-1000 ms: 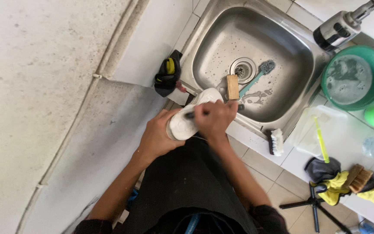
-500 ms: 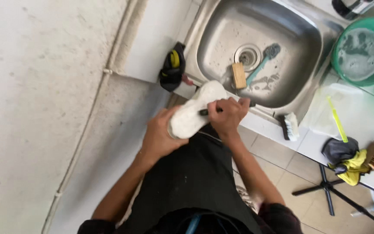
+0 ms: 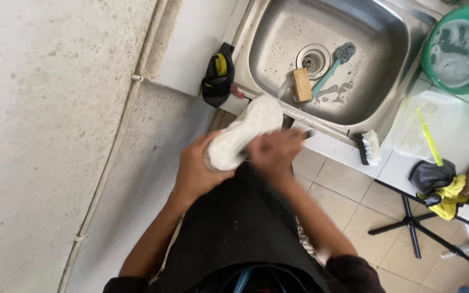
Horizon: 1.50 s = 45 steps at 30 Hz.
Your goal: The person cleans a white sneaker in a kitchen sink. They wet the shoe, scrub the sole and upper with a sponge and a brush, and rinse it under running water.
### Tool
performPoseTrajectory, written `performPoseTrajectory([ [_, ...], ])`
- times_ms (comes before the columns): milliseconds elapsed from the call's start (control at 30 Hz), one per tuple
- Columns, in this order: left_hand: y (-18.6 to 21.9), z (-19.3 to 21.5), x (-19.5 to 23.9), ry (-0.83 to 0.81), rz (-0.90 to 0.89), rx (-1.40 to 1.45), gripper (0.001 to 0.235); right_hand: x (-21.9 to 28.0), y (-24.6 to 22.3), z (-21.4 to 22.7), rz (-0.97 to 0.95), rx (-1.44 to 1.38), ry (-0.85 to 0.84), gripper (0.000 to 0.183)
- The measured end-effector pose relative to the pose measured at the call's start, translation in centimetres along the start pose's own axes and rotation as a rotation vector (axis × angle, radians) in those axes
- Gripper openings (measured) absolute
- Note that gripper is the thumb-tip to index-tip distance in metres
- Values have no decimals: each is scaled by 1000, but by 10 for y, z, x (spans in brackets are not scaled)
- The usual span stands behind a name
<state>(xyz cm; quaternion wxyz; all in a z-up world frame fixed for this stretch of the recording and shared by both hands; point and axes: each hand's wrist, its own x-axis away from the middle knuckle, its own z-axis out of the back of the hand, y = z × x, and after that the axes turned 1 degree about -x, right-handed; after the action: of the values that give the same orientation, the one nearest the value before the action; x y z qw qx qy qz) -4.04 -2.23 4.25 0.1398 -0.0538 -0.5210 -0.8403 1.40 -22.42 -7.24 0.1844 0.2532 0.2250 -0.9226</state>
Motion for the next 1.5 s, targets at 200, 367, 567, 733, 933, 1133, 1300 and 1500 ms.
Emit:
performPoseTrajectory([
  [200, 2, 1, 7, 37, -3, 13, 94, -24, -23, 29, -133, -171, 27, 39],
  [367, -4, 2, 6, 35, -41, 15, 95, 4, 76, -24, -163, -27, 51, 38],
  [567, 0, -10, 11, 35, -18, -54, 93, -6, -8, 9, -116, -74, 82, 29],
  [733, -14, -11, 17, 36, -33, -64, 93, -11, 60, -48, -110, 140, 147, 27],
  [933, -24, -17, 19, 85, -41, -126, 88, -34, -32, 4, -17, -320, -10, 41],
  [1133, -26, -19, 17, 64, -7, -48, 95, -49, 20, -16, -63, 123, -27, 33],
  [1300, -24, -17, 20, 40, 17, -79, 94, -41, -25, -4, -60, -116, -50, 24],
  [1500, -17, -24, 22, 49, -10, -174, 92, -49, -55, 38, 31, -254, -22, 35],
])
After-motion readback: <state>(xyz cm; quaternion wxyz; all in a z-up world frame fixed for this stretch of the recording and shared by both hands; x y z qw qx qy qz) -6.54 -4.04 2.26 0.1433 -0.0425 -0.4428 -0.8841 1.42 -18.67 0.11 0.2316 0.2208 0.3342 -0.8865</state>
